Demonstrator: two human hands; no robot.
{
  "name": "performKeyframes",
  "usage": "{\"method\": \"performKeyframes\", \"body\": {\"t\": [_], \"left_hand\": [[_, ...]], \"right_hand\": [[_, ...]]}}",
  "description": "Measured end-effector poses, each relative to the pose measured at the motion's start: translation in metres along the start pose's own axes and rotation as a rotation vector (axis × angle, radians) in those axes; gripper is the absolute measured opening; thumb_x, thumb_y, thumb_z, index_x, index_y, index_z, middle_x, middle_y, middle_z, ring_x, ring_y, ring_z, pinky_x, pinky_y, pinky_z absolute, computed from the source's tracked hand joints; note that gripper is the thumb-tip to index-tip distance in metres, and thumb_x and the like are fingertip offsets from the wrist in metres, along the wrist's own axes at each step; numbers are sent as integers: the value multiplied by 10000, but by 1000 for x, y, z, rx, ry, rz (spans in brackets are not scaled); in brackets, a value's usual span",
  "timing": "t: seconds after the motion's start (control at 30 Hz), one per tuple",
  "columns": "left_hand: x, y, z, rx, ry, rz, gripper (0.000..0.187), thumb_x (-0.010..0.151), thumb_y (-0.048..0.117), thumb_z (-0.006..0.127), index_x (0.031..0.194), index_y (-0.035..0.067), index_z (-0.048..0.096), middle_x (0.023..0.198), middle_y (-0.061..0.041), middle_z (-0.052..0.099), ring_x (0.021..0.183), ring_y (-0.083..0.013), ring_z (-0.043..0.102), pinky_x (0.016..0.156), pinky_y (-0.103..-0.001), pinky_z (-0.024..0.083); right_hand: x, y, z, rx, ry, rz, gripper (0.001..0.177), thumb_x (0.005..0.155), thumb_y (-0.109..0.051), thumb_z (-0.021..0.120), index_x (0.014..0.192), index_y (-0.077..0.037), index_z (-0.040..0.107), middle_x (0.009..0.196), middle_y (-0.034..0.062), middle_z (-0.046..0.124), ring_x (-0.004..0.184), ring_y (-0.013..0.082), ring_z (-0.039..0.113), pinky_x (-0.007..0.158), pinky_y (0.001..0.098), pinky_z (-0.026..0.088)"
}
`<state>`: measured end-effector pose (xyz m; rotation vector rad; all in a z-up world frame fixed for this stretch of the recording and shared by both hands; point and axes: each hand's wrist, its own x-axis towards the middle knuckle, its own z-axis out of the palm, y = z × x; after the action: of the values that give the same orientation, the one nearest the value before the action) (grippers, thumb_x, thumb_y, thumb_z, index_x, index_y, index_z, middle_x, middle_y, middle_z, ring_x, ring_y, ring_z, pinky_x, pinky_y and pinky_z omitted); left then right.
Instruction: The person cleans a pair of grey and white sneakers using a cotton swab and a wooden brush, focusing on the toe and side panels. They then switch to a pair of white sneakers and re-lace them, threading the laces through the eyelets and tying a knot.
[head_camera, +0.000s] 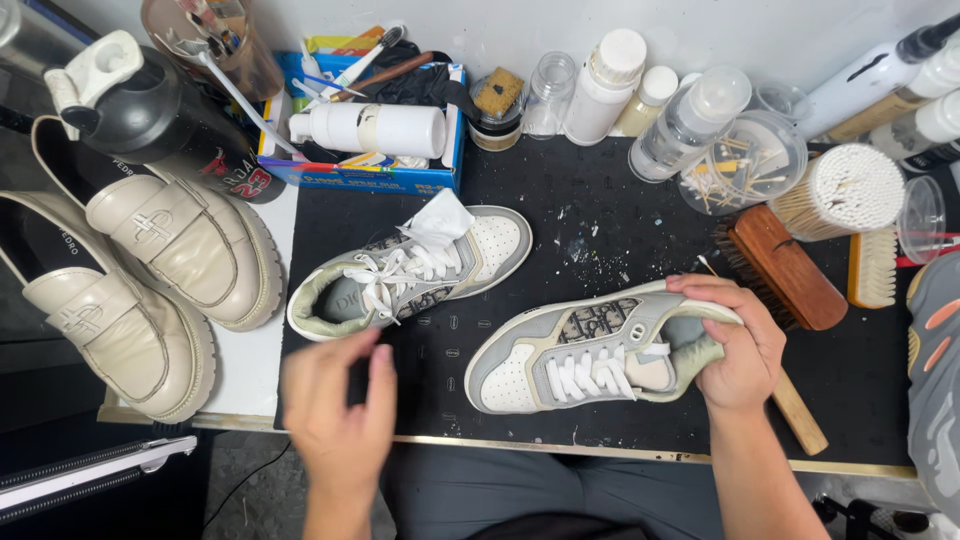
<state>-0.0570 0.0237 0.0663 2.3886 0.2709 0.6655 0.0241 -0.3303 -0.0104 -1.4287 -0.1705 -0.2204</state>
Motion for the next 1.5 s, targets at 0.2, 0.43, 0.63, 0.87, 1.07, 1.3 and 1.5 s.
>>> {"method": "performKeyframes", "body": {"t": [0.2,0.43,0.63,0.87,1.07,1.3,1.5], "left_hand": [[32,-25,-13,265,-179,156,372,733,194,858,1046,34,736,1498,-175,473,1381,-454,452,1117,-520,401],[18,-4,-8,155,-293,-70,316,621,303,908,784,89,742,1300,-141,574,1086,-373,545,858,-458,505],[15,3,-4,1,-508,-493,393,756,351,840,936,54,655,1066,-85,662,745,-245,703,684,-365,564],[19,-11,19,-328,-546,-385,694,765,118,693,1434,57,519,1209,-178,705,1026,-244,738,815,-323,579],[9,22,22,-253,-632,-433,764,706,106,723,1436,62,501,1240,-173,677,1021,-237,729,745,-341,594],[-3,51,5,125,-279,51,496,795,249,760,1186,-18,614,1115,-227,673,970,-399,646,820,-439,504],[-17,92,29,292,-656,127,461,785,483,786,795,29,707,809,-151,677,821,-352,656,677,-439,481]], "right_hand": [[-15,-30,-1,-306,62,102,349,877,-1,478,1173,93,638,1248,222,667,1188,284,643,1086,365,479],[-23,-101,-5,-1255,-353,592,664,839,-257,673,1491,-217,555,1152,100,760,941,284,743,816,344,557],[-17,-101,0,-1162,-654,934,791,873,-303,709,1583,-303,362,1169,119,756,929,316,714,833,391,601],[-29,-81,36,-865,-588,803,1021,855,-213,670,1689,-260,83,838,205,737,756,298,732,738,362,561],[-16,-79,75,-613,-465,815,999,852,-200,658,1663,-178,75,731,138,737,564,224,705,614,345,567],[-13,-68,62,-492,-577,669,1018,862,-206,673,1645,-141,26,907,99,783,790,158,759,774,306,570],[-20,-23,21,-302,-538,471,652,955,-165,620,1546,-59,369,842,89,713,731,138,680,718,287,569]]}}
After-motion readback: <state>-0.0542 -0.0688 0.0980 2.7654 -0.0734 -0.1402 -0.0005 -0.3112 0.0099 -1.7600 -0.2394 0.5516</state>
